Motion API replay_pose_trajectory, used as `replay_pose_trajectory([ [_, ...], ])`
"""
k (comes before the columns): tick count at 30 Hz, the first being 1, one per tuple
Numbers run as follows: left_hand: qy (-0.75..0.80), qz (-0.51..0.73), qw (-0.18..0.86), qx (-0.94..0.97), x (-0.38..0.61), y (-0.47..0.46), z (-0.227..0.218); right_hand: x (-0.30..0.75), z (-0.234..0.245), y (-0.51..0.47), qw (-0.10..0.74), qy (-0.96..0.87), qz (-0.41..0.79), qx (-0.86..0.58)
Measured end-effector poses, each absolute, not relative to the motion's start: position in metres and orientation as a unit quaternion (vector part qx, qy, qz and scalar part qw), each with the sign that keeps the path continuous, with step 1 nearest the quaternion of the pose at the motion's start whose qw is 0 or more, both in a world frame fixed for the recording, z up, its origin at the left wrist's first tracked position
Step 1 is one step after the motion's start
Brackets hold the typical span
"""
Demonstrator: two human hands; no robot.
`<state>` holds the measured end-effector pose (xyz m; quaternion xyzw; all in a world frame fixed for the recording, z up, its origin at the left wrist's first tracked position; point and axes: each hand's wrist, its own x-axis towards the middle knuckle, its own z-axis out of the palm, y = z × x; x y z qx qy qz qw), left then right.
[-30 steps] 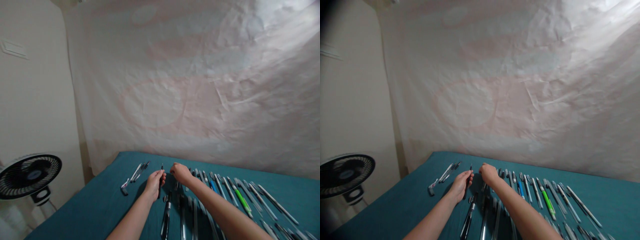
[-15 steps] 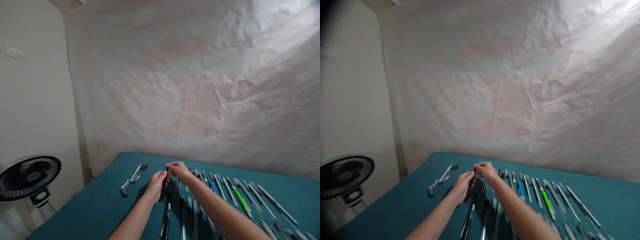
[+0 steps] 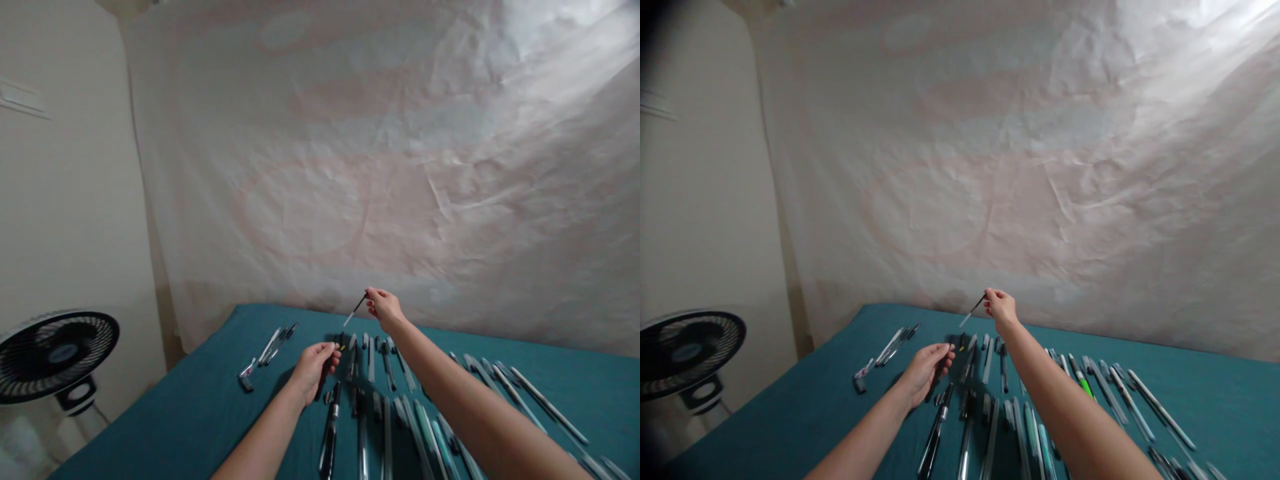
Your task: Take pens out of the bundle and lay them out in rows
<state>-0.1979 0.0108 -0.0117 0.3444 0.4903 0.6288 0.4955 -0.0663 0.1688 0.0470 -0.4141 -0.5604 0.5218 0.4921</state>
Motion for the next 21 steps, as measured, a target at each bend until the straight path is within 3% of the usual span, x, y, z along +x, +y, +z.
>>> replay_pose_trajectory([
  [12, 0.540, 0.657, 0.387, 0.357, -0.210, 0.019, -0.021, -0.117, -0.007, 0.147, 0.308, -0.705, 0.432, -0.471],
  [21, 0.693, 0.505, 0.275, 0.434, -0.230, 0.047, -0.029, -0.101, 0.003, 0.156, 0.282, -0.761, 0.309, -0.496],
])
